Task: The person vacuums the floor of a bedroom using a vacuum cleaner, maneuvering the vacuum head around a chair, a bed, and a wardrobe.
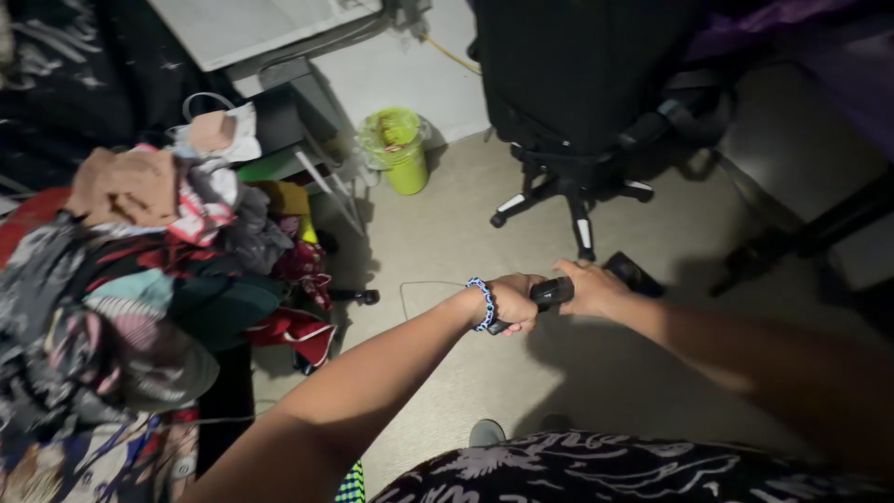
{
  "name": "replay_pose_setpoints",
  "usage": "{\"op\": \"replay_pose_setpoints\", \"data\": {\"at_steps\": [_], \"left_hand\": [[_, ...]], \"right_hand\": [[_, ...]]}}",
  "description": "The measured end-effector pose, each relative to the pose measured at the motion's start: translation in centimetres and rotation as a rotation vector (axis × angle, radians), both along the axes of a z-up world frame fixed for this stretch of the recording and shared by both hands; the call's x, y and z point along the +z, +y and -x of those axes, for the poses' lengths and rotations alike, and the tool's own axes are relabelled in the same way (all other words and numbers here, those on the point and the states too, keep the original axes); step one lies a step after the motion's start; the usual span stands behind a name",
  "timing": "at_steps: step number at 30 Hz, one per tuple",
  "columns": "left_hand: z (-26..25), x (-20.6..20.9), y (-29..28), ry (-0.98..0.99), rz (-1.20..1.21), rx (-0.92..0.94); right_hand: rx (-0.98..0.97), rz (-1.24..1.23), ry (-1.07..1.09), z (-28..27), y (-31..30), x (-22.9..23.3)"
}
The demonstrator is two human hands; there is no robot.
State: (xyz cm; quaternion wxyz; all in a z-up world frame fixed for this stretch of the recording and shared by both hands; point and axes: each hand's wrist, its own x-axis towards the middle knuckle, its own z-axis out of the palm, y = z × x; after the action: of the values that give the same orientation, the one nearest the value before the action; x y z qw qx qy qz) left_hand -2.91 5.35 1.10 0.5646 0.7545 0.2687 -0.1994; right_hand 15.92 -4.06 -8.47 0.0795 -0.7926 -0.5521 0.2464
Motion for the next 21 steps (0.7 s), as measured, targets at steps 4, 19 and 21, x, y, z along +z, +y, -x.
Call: {"op": "replay_pose_setpoints", "data": {"at_steps": [4, 19, 21], "left_hand": [[4.6, 2.6, 1.8, 0.063, -0.077, -0.005], [22.3, 6.9, -0.7, 0.091, -0.114, 0.542], [22.7, 7.0, -2.3, 0.082, -0.156, 0.631]], "right_hand": [[0.127, -0.102, 0.09, 4.0, 2.5, 1.1], [0.627, -0.491, 0.431, 20.2, 9.4, 0.8], [0.739, -0.468, 0.466, 20.7, 10.2, 0.8]]}}
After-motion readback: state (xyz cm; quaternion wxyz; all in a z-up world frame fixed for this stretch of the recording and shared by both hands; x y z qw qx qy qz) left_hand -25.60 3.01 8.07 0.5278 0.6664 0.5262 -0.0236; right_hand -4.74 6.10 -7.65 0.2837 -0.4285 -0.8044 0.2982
